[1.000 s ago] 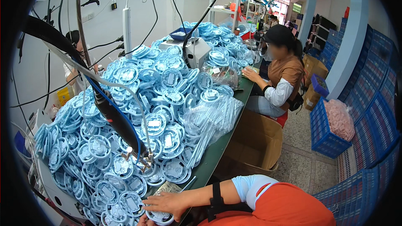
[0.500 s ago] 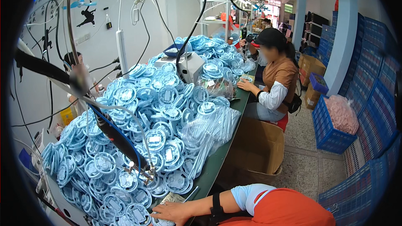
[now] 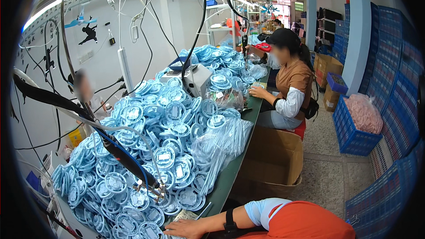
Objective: Assembling blue plastic toy components using an electric assembly tool at a factory workbench.
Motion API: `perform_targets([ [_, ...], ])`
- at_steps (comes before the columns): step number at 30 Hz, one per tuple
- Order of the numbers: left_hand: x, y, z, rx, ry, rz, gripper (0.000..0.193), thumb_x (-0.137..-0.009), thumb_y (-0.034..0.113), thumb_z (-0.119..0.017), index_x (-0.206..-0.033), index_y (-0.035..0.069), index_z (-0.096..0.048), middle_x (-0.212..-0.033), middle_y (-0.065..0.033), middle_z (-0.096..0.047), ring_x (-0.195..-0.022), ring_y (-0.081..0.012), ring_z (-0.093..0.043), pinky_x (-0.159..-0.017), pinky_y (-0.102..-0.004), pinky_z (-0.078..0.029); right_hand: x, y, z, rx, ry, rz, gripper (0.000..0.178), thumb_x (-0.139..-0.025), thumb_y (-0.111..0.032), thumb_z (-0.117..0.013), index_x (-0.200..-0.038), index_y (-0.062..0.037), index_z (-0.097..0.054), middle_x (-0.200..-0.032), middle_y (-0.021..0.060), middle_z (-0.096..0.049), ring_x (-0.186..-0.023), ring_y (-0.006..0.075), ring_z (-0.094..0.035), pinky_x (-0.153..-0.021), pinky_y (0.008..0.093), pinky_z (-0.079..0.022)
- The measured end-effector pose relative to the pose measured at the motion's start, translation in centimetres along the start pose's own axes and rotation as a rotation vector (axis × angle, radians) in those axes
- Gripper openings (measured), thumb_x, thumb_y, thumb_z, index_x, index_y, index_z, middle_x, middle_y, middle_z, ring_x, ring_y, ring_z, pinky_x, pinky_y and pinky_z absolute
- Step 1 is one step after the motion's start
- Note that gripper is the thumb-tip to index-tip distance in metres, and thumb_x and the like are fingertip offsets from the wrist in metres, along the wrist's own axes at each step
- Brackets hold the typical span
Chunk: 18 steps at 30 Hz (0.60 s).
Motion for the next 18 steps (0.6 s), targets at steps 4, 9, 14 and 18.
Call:
perform_targets([
  [4, -0.3, -0.3, 0.1, -0.013, -0.021, -0.029, 0.028, -0.096, 0.014, -0.056, -0.118, -0.004, -0.057, -0.073, -0.0058, -0.059, -0.057, -0.0190, -0.065, -0.048, -0.0298, -0.056, 0.0, 0.5, -0.5, -0.013, -0.001, -0.010, 0.122, -0.051, -0.059, -0.087, -0.149, -0.0080, -0.034, -0.146, 0.0243, -0.038, -0.134, 0.0421, -0.039, -0.106, 0.0528, -0.036],
  [9, -0.6, -0.7, 0.3, -0.014, -0.018, -0.009, 0.029, -0.096, 0.014, -0.056, -0.118, -0.004, -0.056, -0.072, -0.0059, -0.058, -0.058, -0.0192, -0.065, -0.048, -0.0298, -0.056, -0.1, 0.3, -0.1, -0.016, -0.074, -0.040, 0.124, -0.050, -0.055, -0.089, -0.150, -0.0087, -0.032, -0.150, 0.0246, -0.034, -0.137, 0.0424, -0.036, -0.109, 0.0525, -0.034],
  [14, -0.4, -1.1, 0.5, 0.018, -0.019, -0.015, 0.032, -0.097, 0.014, -0.056, -0.123, -0.004, -0.054, -0.076, -0.0103, -0.063, -0.058, -0.0199, -0.066, -0.048, -0.0290, -0.054, -0.5, 0.7, -0.6, -0.015, -0.201, -0.024, 0.125, -0.049, -0.050, -0.091, -0.151, -0.0087, -0.030, -0.152, 0.0249, -0.031, -0.138, 0.0429, -0.035, -0.111, 0.0515, -0.032],
  [18, -0.7, -1.4, 0.6, 0.024, -0.003, 0.021, 0.035, -0.098, 0.016, -0.055, -0.126, -0.004, -0.053, -0.080, -0.0145, -0.068, -0.056, -0.0197, -0.066, -0.047, -0.0265, -0.052, -0.5, 0.0, 0.4, -0.088, -0.264, -0.030, 0.126, -0.049, -0.042, -0.091, -0.151, -0.0050, -0.027, -0.150, 0.0256, -0.032, -0.138, 0.0426, -0.035, -0.112, 0.0499, -0.030],
])
Point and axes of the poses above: each hand's wrist, its own x-axis away from the middle knuckle, its own z-axis out of the back of the hand, y = z × x, the point moved 8 cm from there along -x, towards the middle knuckle
